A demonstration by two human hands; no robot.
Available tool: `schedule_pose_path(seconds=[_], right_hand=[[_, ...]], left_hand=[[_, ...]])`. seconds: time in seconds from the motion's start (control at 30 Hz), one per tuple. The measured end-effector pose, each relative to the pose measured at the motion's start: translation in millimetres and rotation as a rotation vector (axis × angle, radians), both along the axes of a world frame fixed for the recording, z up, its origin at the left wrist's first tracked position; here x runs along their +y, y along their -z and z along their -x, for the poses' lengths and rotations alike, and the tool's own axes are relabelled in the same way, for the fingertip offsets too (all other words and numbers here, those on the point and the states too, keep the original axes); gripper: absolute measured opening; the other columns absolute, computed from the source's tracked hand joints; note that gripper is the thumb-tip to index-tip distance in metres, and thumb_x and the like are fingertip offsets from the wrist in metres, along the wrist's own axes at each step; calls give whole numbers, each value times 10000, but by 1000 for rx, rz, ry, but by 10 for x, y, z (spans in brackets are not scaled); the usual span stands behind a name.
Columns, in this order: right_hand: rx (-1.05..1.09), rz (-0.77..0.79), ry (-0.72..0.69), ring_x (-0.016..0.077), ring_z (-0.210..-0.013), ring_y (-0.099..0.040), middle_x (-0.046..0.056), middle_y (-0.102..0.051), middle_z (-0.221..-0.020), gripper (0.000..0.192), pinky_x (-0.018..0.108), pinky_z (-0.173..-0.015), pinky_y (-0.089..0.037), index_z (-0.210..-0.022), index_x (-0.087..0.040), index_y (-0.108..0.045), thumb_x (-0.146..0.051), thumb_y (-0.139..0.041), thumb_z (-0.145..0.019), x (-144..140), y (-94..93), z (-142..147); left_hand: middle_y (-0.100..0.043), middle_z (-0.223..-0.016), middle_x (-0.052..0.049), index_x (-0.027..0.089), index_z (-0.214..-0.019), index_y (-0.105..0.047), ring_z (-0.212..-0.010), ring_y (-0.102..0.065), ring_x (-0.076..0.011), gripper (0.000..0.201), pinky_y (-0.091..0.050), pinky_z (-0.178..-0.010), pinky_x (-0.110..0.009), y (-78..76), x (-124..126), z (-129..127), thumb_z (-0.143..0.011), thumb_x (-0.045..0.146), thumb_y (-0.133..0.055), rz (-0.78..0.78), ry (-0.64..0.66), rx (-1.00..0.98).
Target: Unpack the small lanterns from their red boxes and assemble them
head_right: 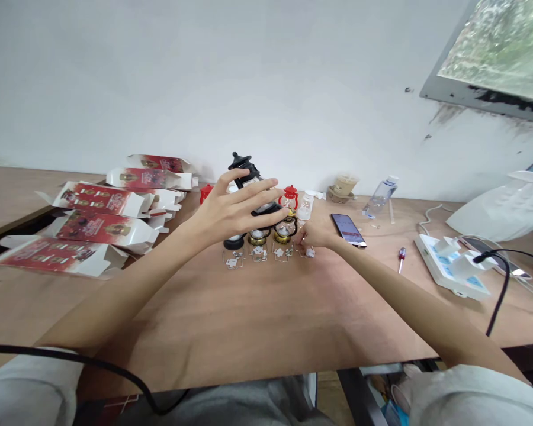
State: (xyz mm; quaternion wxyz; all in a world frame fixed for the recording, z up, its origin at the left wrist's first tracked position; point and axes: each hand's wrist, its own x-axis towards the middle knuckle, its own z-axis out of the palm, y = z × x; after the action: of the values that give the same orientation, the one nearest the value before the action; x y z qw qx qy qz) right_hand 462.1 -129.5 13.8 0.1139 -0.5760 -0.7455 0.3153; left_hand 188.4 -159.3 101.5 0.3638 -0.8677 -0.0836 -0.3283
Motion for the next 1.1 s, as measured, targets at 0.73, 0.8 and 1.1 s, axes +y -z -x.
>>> schedule_pose_path(seconds=[0.73,0.8,1.1], right_hand=[[851,93,28,162,-889,-641,31,-657,-1082,599,275,-714,-547,-1144,-270,-583,-469,-764,-609,-713,-694,325],[803,152,-16,147,-848,-649,22,-684,-991,536,248,-698,-543,-1078,-232,-621,-363,-794,-588,-802,-696,379],[605,-129,198,171,-784,-647,24,-699,-884,347,276,-664,-546,-916,-199,-661,-290,-781,-603,-695,-611,-80]], left_hand=[[-611,-1225,28,304,-1102,-527,-1173,-528,-97,222,-429,-974,-289,416,-101,-325,-928,192,-447,-311,265,70],[-627,-1188,30,311,-1089,-533,-1146,-542,-96,211,-435,-961,-272,520,-139,-399,-932,202,-444,-323,351,96],[-443,-1432,-2,260,-1275,-480,-1326,-401,-142,364,-367,-1095,-337,841,-328,-543,-927,159,-447,-114,396,223]])
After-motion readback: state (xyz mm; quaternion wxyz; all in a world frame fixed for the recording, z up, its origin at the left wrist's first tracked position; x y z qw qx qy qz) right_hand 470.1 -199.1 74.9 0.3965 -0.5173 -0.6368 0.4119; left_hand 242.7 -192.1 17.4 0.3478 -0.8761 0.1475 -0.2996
